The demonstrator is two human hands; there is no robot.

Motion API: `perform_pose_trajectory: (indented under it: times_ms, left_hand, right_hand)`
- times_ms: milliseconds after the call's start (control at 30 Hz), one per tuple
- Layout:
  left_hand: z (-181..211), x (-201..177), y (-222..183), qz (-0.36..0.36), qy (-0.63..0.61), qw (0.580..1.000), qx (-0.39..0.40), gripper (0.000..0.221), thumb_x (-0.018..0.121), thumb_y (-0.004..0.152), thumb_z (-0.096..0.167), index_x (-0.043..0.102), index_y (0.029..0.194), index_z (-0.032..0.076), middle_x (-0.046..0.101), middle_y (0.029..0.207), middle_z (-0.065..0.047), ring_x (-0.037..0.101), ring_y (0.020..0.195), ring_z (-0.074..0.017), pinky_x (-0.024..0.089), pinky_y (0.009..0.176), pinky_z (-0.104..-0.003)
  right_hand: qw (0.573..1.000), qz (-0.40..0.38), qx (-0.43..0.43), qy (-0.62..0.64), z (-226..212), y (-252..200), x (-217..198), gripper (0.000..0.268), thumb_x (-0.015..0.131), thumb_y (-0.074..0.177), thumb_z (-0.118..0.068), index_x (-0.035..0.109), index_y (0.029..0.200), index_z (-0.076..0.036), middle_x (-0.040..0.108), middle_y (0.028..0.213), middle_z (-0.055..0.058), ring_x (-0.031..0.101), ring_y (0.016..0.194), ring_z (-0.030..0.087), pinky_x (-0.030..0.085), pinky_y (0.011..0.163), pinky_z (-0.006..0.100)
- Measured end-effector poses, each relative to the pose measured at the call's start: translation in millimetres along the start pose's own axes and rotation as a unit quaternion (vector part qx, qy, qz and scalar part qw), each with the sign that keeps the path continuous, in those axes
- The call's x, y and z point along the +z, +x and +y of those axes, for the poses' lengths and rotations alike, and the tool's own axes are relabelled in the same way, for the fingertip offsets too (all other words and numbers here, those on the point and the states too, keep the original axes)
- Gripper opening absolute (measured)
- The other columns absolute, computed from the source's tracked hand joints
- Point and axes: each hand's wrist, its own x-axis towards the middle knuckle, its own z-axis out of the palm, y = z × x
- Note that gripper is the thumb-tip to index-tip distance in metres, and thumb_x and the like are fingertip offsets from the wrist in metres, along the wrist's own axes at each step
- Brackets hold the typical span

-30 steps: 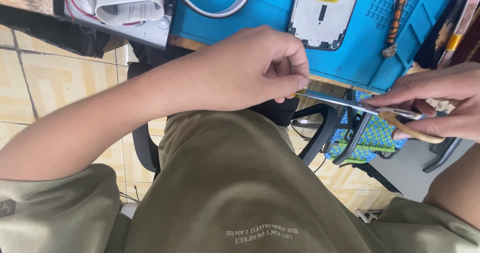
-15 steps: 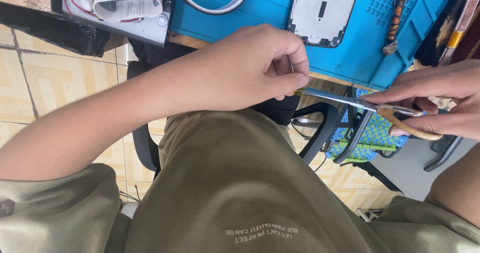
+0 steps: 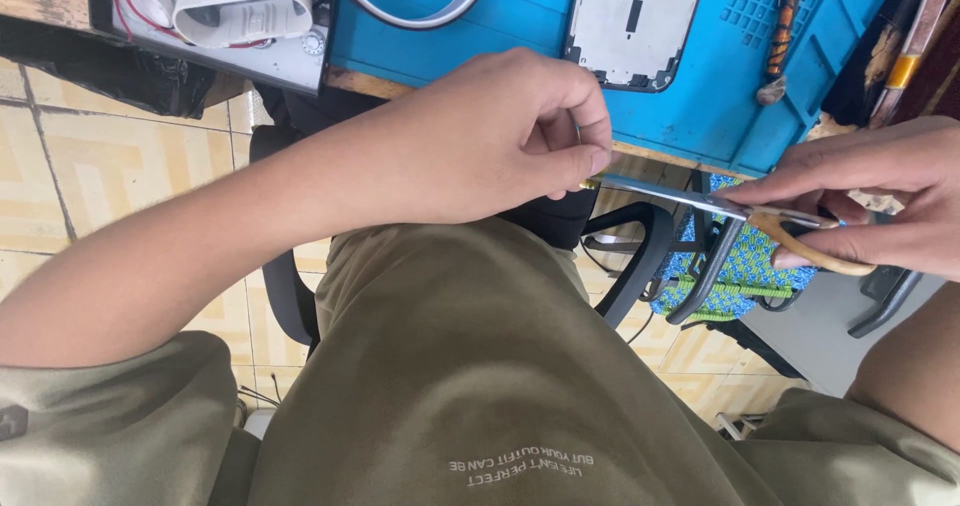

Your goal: Applying small strips of adhesive tape to the internal side of a smartphone backplate using scissors and a probe tool.

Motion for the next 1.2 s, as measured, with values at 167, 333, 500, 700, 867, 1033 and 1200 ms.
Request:
perform_pose_trajectory:
  times_ms: [167,333,500,700,867,1033,1200]
  left_hand:
    - [-1,2,2,0.001,-0.006,1.0,-0.004,0.011,0.071,0.105,0.027,0.076,0.097,0.021,0.078,0.084,0.008,0.068,0.077,-0.0045,0.056,0.069,-0.026]
    - [-2,3,1,0.004,-0.008,1.0,-0.003,0.011,0.071,0.105,0.027,0.076,0.097,0.021,0.079,0.085,0.009,0.07,0.077,-0.0042,0.057,0.069,-0.026]
    - [-5,6,3,0.01,-0.012,1.0,0.014,0.01,0.07,0.104,0.026,0.075,0.097,0.02,0.079,0.085,0.009,0.07,0.076,-0.0041,0.057,0.07,-0.025]
    - [-4,6,2,0.004,-0.014,1.0,0.012,0.011,0.069,0.105,0.026,0.075,0.098,0.019,0.079,0.086,0.007,0.07,0.077,-0.0053,0.058,0.071,-0.025]
    - [-5,6,3,0.004,-0.012,1.0,0.01,0.01,0.07,0.104,0.026,0.075,0.097,0.02,0.079,0.084,0.008,0.07,0.076,-0.0049,0.057,0.07,-0.026]
    - [-2,6,2,0.004,-0.019,1.0,0.01,0.01,0.07,0.104,0.025,0.075,0.097,0.019,0.08,0.086,0.007,0.071,0.077,-0.005,0.058,0.07,-0.025]
    - [0,7,1,-0.001,-0.026,1.0,0.012,0.012,0.068,0.105,0.028,0.073,0.098,0.02,0.084,0.081,0.005,0.079,0.076,-0.0036,0.06,0.071,-0.024]
  right_hand:
    - [1.0,-0.007,-0.012,-0.011,5,1,1,0.059,0.089,0.072,-0.025,0.087,0.131,-0.023,0.09,0.079,-0.002,0.073,0.06,0.014,0.048,0.04,0.029]
    - [1.0,-0.001,-0.029,0.004,4,2,1,0.058,0.087,0.074,-0.024,0.086,0.132,-0.02,0.087,0.077,0.0,0.07,0.06,0.014,0.046,0.042,0.03]
    - [0.999,-0.009,-0.036,-0.005,13,1,2,0.057,0.082,0.079,-0.026,0.083,0.135,-0.021,0.091,0.082,-0.002,0.071,0.058,0.013,0.046,0.039,0.029]
    - [1.0,-0.002,-0.019,-0.003,7,-1,4,0.054,0.082,0.08,-0.022,0.085,0.134,-0.021,0.091,0.083,-0.001,0.074,0.064,0.014,0.048,0.041,0.03]
    - [1.0,0.001,-0.014,-0.003,11,-2,5,0.053,0.081,0.081,-0.023,0.085,0.134,-0.022,0.091,0.084,0.0,0.07,0.058,0.015,0.046,0.04,0.03]
    - [1.0,0.002,-0.01,-0.014,7,-2,4,0.055,0.084,0.078,-0.025,0.085,0.133,-0.024,0.092,0.082,-0.001,0.067,0.057,0.016,0.045,0.039,0.031]
    - [1.0,-0.002,-0.002,0.001,2,-6,3,0.054,0.084,0.079,-0.023,0.087,0.134,-0.022,0.085,0.075,-0.001,0.065,0.062,0.016,0.047,0.047,0.034]
